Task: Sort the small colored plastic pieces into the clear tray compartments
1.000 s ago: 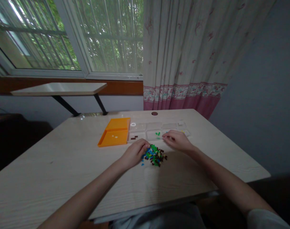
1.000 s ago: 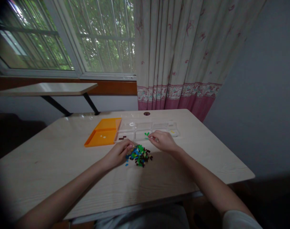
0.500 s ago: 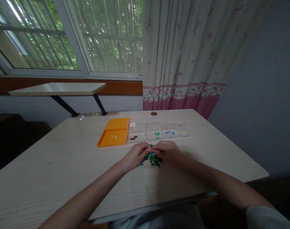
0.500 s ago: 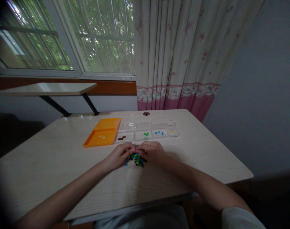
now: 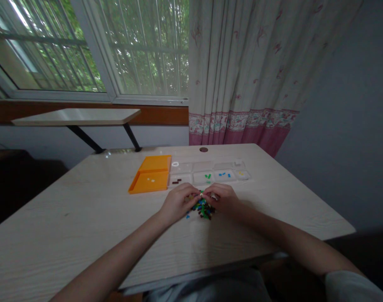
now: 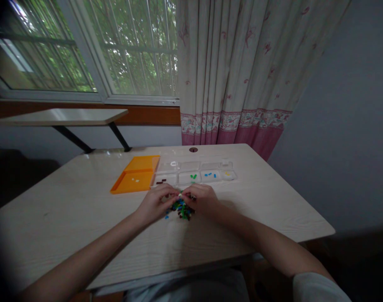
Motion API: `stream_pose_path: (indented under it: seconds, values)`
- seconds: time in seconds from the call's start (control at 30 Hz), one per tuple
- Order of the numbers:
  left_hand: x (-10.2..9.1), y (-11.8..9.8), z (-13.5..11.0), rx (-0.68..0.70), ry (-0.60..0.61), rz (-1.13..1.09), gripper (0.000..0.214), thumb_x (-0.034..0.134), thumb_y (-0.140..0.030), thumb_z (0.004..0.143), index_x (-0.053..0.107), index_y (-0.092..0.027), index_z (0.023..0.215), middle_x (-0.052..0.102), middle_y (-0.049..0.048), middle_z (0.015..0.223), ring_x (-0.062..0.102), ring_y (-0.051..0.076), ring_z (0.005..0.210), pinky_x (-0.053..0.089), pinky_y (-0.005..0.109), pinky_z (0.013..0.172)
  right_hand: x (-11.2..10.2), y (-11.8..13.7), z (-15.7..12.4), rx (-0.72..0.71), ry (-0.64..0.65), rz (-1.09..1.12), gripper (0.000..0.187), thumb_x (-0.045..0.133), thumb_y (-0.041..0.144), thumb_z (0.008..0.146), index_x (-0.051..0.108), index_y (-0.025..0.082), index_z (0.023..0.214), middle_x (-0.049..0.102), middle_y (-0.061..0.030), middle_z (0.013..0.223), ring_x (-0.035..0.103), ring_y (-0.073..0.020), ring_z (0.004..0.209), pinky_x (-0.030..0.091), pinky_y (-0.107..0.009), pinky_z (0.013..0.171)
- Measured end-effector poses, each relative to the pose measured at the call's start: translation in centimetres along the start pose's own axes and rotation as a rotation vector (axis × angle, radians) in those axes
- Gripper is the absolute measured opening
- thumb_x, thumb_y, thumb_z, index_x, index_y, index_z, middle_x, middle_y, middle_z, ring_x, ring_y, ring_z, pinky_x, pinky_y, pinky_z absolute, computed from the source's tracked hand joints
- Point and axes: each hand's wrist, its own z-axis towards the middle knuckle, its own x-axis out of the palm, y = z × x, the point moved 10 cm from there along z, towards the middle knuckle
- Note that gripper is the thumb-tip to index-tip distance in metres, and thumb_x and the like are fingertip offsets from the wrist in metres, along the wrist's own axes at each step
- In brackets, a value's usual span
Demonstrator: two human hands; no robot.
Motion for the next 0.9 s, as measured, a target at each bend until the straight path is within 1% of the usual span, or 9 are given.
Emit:
stream_pose_path:
  seconds: [0.2, 0.3, 0.37, 0.4, 0.47, 0.53, 0.63, 0.77, 0.9]
  values:
    - [-0.3, -0.2, -0.1, 0.049, -0.044, 0.000, 0.012, 0.051, -0.024, 0.083, 0.062, -0.018, 0.085, 0.062, 0.0033, 0.078, 0.055, 0.013, 0.075, 0.044, 0.024, 0.069, 0.6, -0.2, 0.0, 0.005, 0.046, 0.056, 0.015, 0.053, 0.028, 0.082, 0.064, 0.018, 0.080, 0.066, -0.0024, 0.074, 0.059, -0.0107, 0.067, 0.042, -0.020, 0.063]
    - [-0.7, -0.4, -0.1, 0.047, -0.054, -0.002, 0.012, 0.052, -0.024, 0.083, 0.062, -0.017, 0.084, 0.062, 0.0039, 0.078, 0.056, 0.013, 0.075, 0.044, 0.024, 0.068, 0.5, -0.9, 0.5, 0.018, 0.124, 0.035, 0.016, 0.054, 0.030, 0.081, 0.065, 0.019, 0.081, 0.066, -0.0023, 0.072, 0.057, -0.0105, 0.064, 0.041, -0.020, 0.061]
    - [-1.2, -0.2, 0.0, 0.029, -0.070, 0.002, 0.012, 0.052, -0.024, 0.082, 0.062, -0.017, 0.082, 0.062, 0.0042, 0.078, 0.056, 0.013, 0.075, 0.045, 0.023, 0.065, 0.6, -2.2, 0.7, 0.075, 0.249, 0.021, 0.015, 0.056, 0.031, 0.079, 0.066, 0.019, 0.080, 0.064, -0.0011, 0.069, 0.055, -0.0100, 0.061, 0.039, -0.019, 0.058]
    - [-1.7, 0.0, 0.0, 0.015, -0.089, 0.004, 0.012, 0.052, -0.024, 0.082, 0.062, -0.017, 0.082, 0.062, 0.0044, 0.077, 0.056, 0.013, 0.074, 0.044, 0.022, 0.064, 0.8, -2.9, 0.6, 0.113, 0.338, 0.031, 0.016, 0.057, 0.031, 0.078, 0.066, 0.019, 0.079, 0.063, -0.0003, 0.067, 0.054, -0.0096, 0.059, 0.037, -0.019, 0.056]
    - [-2.8, 0.7, 0.1, -0.026, -0.149, 0.008, 0.012, 0.053, -0.025, 0.082, 0.062, -0.016, 0.082, 0.061, 0.0047, 0.076, 0.055, 0.012, 0.071, 0.044, 0.021, 0.060, 1.2, -4.3, -0.1, 0.177, 0.534, 0.097, 0.018, 0.058, 0.033, 0.076, 0.067, 0.018, 0.077, 0.060, 0.0011, 0.062, 0.051, -0.0084, 0.056, 0.035, -0.018, 0.053]
    - [-4.1, 1.8, 0.0, -0.066, -0.225, 0.008, 0.013, 0.053, -0.025, 0.081, 0.061, -0.015, 0.082, 0.061, 0.0047, 0.076, 0.053, 0.011, 0.066, 0.043, 0.021, 0.058, 1.5, -5.6, -1.3, 0.248, 0.692, 0.163, 0.018, 0.060, 0.033, 0.074, 0.067, 0.017, 0.076, 0.056, 0.0022, 0.059, 0.047, -0.0073, 0.052, 0.032, -0.017, 0.050]
    - [-5.5, 3.2, -0.2, -0.095, -0.319, 0.011, 0.014, 0.054, -0.026, 0.081, 0.062, -0.015, 0.082, 0.060, 0.0042, 0.076, 0.051, 0.010, 0.062, 0.041, 0.020, 0.056, 2.0, -7.2, -3.0, 0.355, 0.828, 0.208, 0.018, 0.064, 0.031, 0.068, 0.067, 0.015, 0.076, 0.051, 0.0040, 0.056, 0.043, -0.0064, 0.050, 0.029, -0.016, 0.046]
    - [-6.0, 3.9, -0.3, -0.107, -0.344, 0.026, 0.014, 0.054, -0.026, 0.081, 0.062, -0.015, 0.082, 0.060, 0.0038, 0.075, 0.051, 0.010, 0.061, 0.041, 0.021, 0.055, 3.2, -7.0, -4.1, 0.403, 0.890, 0.251, 0.029, 0.071, 0.038, 0.060, 0.066, 0.016, 0.078, 0.049, 0.0048, 0.058, 0.043, -0.0067, 0.052, 0.029, -0.016, 0.046]
    - [-5.9, 3.0, -0.2, -0.079, -0.344, 0.035, 0.012, 0.054, -0.025, 0.081, 0.062, -0.015, 0.081, 0.060, 0.0039, 0.075, 0.051, 0.010, 0.062, 0.041, 0.021, 0.055, 3.8, -5.7, -3.7, 0.367, 0.880, 0.206, 0.030, 0.071, 0.041, 0.058, 0.063, 0.016, 0.073, 0.052, 0.0047, 0.059, 0.044, -0.0070, 0.053, 0.028, -0.017, 0.047]
